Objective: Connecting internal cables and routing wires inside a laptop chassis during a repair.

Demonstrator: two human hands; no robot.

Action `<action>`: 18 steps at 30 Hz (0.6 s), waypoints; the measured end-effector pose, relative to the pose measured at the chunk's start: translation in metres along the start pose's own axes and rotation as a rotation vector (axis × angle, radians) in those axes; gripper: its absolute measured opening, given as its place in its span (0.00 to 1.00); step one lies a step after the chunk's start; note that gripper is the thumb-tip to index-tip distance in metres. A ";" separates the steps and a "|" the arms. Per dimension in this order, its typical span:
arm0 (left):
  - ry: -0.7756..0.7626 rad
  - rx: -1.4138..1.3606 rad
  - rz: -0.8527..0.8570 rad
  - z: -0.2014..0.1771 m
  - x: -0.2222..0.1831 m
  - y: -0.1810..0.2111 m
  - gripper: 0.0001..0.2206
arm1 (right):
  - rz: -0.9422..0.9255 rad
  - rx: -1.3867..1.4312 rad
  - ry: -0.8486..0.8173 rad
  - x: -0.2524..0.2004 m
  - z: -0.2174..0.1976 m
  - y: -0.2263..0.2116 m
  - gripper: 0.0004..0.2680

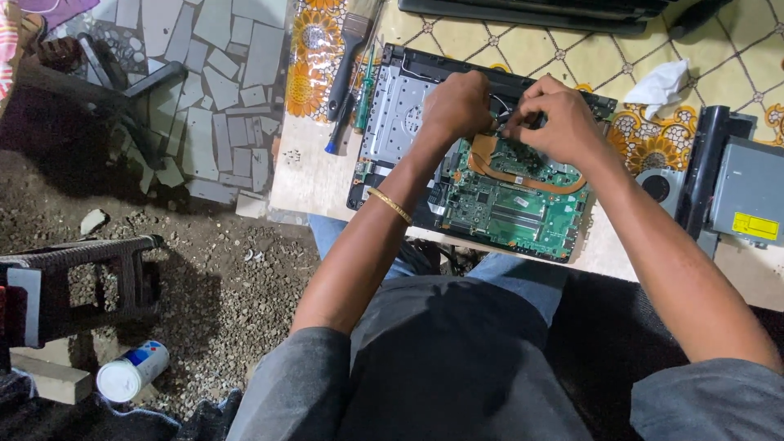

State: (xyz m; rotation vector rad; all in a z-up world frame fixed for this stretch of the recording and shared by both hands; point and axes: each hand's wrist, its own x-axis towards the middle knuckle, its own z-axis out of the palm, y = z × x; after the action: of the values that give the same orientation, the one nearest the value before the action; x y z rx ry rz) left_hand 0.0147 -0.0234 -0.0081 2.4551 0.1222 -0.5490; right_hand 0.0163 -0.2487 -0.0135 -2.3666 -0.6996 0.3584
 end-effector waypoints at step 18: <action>0.004 0.138 0.122 0.019 0.027 0.016 0.12 | 0.365 -0.191 -0.057 0.012 0.013 -0.016 0.06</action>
State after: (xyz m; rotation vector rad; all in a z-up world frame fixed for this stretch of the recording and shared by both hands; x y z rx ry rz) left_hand 0.0357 -0.0486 -0.0236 2.5773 -0.0657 -0.5149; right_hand 0.0149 -0.2249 -0.0142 -2.6776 -0.3338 0.5363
